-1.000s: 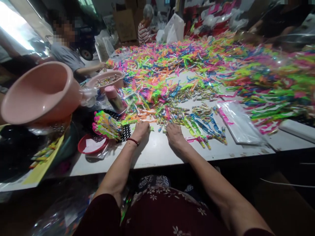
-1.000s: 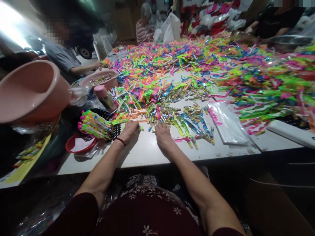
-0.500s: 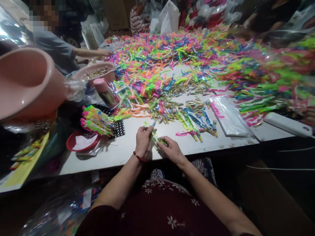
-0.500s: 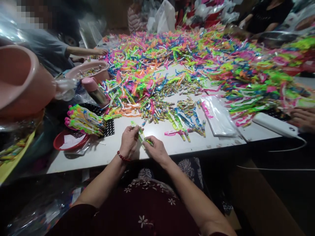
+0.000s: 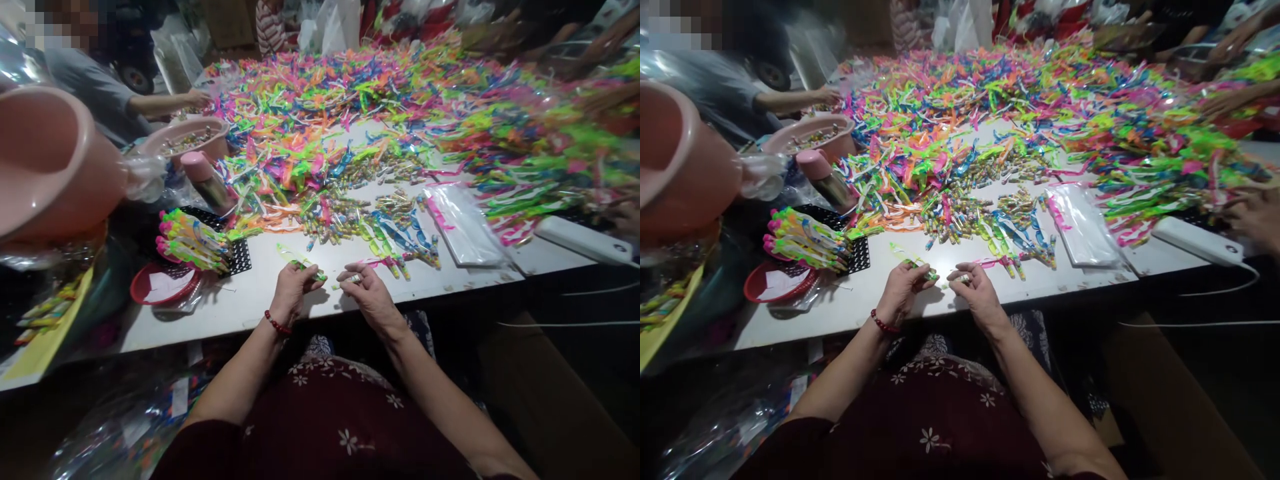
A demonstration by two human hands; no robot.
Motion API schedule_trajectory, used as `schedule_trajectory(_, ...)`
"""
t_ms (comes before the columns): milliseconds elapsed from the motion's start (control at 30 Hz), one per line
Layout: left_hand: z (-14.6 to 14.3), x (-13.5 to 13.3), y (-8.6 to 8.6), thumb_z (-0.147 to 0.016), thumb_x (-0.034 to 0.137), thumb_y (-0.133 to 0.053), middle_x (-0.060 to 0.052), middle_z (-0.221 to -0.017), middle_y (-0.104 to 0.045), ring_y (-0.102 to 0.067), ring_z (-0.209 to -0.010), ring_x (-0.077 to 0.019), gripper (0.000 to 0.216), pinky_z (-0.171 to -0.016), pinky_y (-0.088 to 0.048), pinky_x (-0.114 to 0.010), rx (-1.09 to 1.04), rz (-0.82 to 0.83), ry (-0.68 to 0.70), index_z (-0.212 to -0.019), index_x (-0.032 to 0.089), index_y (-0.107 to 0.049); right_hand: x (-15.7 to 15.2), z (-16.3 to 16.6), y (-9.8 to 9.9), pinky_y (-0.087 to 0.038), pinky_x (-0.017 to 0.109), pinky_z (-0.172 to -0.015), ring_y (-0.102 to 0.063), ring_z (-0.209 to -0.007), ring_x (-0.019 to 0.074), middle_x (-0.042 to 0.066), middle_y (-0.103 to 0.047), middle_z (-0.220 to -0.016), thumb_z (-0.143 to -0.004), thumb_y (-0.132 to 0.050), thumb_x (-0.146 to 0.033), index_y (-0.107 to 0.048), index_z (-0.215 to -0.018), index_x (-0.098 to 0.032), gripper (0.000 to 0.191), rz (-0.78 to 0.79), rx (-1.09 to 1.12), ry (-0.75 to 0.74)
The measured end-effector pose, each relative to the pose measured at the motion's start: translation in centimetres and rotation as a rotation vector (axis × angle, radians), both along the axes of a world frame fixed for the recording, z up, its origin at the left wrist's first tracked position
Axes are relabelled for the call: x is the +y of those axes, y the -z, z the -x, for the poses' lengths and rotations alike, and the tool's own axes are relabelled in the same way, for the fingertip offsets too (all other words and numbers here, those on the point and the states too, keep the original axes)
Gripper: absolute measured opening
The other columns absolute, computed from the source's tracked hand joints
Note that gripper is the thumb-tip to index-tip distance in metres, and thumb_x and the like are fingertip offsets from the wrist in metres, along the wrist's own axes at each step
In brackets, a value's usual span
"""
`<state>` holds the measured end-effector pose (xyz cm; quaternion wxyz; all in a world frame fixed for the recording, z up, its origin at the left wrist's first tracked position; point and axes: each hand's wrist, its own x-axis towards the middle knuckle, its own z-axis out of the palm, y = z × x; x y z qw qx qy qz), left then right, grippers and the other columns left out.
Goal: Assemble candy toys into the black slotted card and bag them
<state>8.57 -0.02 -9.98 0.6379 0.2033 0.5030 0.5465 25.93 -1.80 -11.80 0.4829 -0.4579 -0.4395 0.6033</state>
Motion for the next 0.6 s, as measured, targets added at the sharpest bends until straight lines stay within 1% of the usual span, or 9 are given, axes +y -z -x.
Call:
schedule_trajectory(100, -0.2, -0.3, -0.3, -0.053, 0.025, -0.092, -0.003, -0.071, -0.069, -0.068, -0.065, -0.015, 0.043, -0.063, -0.058, -0.026, -0.011, 0.004, 0.005, -0.079, 0.012, -0.061, -0.5, -0.2, -0.8, -0.051, 0.03, -0.074, -0.061, -0.08, 0.0165, 0.003, -0.068, -0.093, -0.079, -0.075, -0.047, -0.059, -0.117, -0.022, 0.048, -0.026, -0.018, -0.075)
schedule_trajectory(167, -0.4, -0.5, -0.4, -0.052, 0.026, -0.093, -0.004, -0.073, -0.07, -0.068, -0.066, -0.0145, 0.044, -0.063, -0.058, -0.026, -0.02, 0.01, -0.009, -0.081, 0.011, -0.063, -0.8, -0.2, -1.3, -0.052, 0.031, -0.079, -0.063, -0.085, 0.0175, 0.002, -0.066, -0.091, -0.086, -0.069, -0.048, -0.056, -0.127, -0.022, 0.05, -0.074, -0.075, -0.134)
schedule_trajectory(233, -0.4, -0.6, -0.6, -0.05, 0.026, -0.093, -0.004, -0.072, -0.07, -0.068, -0.066, -0.0144, 0.045, -0.062, -0.058, -0.025, -0.029, 0.015, -0.025, -0.08, 0.011, -0.064, -1.2, -0.2, -1.3, -0.054, 0.033, -0.078, -0.065, -0.081, 0.017, 0.0, -0.064, -0.09, -0.088, -0.066, -0.048, -0.051, -0.135, -0.024, 0.055, -0.088, -0.096, -0.169)
schedule_trajectory(267, -0.4, -0.7, -0.7, -0.049, 0.026, -0.093, -0.004, -0.071, -0.07, -0.068, -0.065, -0.0143, 0.045, -0.062, -0.058, -0.025, -0.035, 0.016, -0.031, -0.079, 0.01, -0.064, -1.3, -0.1, -1.2, -0.054, 0.033, -0.076, -0.065, -0.077, 0.0166, 0.0, -0.064, -0.088, -0.088, -0.067, -0.048, -0.051, -0.133, -0.024, 0.054, -0.086, -0.1, -0.172)
schedule_trajectory(333, -0.5, -0.8, -0.9, -0.048, 0.025, -0.094, -0.003, -0.07, -0.069, -0.067, -0.064, -0.0137, 0.044, -0.062, -0.058, -0.025, -0.043, 0.018, -0.036, -0.077, 0.011, -0.064, -1.5, -0.1, -0.9, -0.054, 0.032, -0.074, -0.065, -0.075, 0.0165, 0.0, -0.066, -0.087, -0.087, -0.069, -0.047, -0.06, -0.121, -0.023, 0.042, -0.103, -0.133, -0.158)
schedule_trajectory(400, -0.6, -0.8, -1.1, -0.049, 0.024, -0.093, -0.002, -0.07, -0.069, -0.066, -0.063, -0.0125, 0.042, -0.062, -0.058, -0.025, -0.052, 0.022, -0.028, -0.077, 0.011, -0.064, -1.5, 0.0, -0.6, -0.053, 0.033, -0.081, -0.065, -0.084, 0.0182, 0.003, -0.07, -0.092, -0.087, -0.07, -0.046, -0.068, -0.106, -0.021, 0.031, -0.156, -0.175, -0.124)
schedule_trajectory(433, -0.7, -0.9, -1.2, -0.05, 0.023, -0.093, -0.001, -0.07, -0.068, -0.065, -0.063, -0.0118, 0.041, -0.061, -0.058, -0.024, -0.057, 0.023, -0.023, -0.078, 0.011, -0.064, -1.5, 0.1, -0.5, -0.052, 0.034, -0.085, -0.065, -0.089, 0.0192, 0.004, -0.071, -0.096, -0.087, -0.07, -0.046, -0.071, -0.103, -0.022, 0.029, -0.173, -0.18, -0.11)
schedule_trajectory(500, -0.9, -1.0, -1.3, -0.052, 0.023, -0.092, 0.0, -0.07, -0.068, -0.064, -0.062, -0.0107, 0.041, -0.06, -0.058, -0.023, -0.068, 0.022, -0.01, -0.081, 0.012, -0.064, -1.4, 0.1, -0.4, -0.052, 0.034, -0.087, -0.064, -0.093, 0.0201, 0.004, -0.072, -0.101, -0.085, -0.072, -0.046, -0.073, -0.103, -0.022, 0.03, -0.16, -0.152, -0.095)
schedule_trajectory(600, -1.2, -1.1, -1.5, -0.053, 0.023, -0.092, 0.001, -0.07, -0.067, -0.063, -0.061, -0.0099, 0.041, -0.059, -0.057, -0.022, -0.076, 0.023, 0.005, -0.08, 0.012, -0.063, -1.4, 0.1, -0.5, -0.053, 0.033, -0.08, -0.064, -0.085, 0.0192, 0.003, -0.072, -0.094, -0.08, -0.076, -0.048, -0.072, -0.098, -0.022, 0.033, -0.099, -0.105, -0.074)
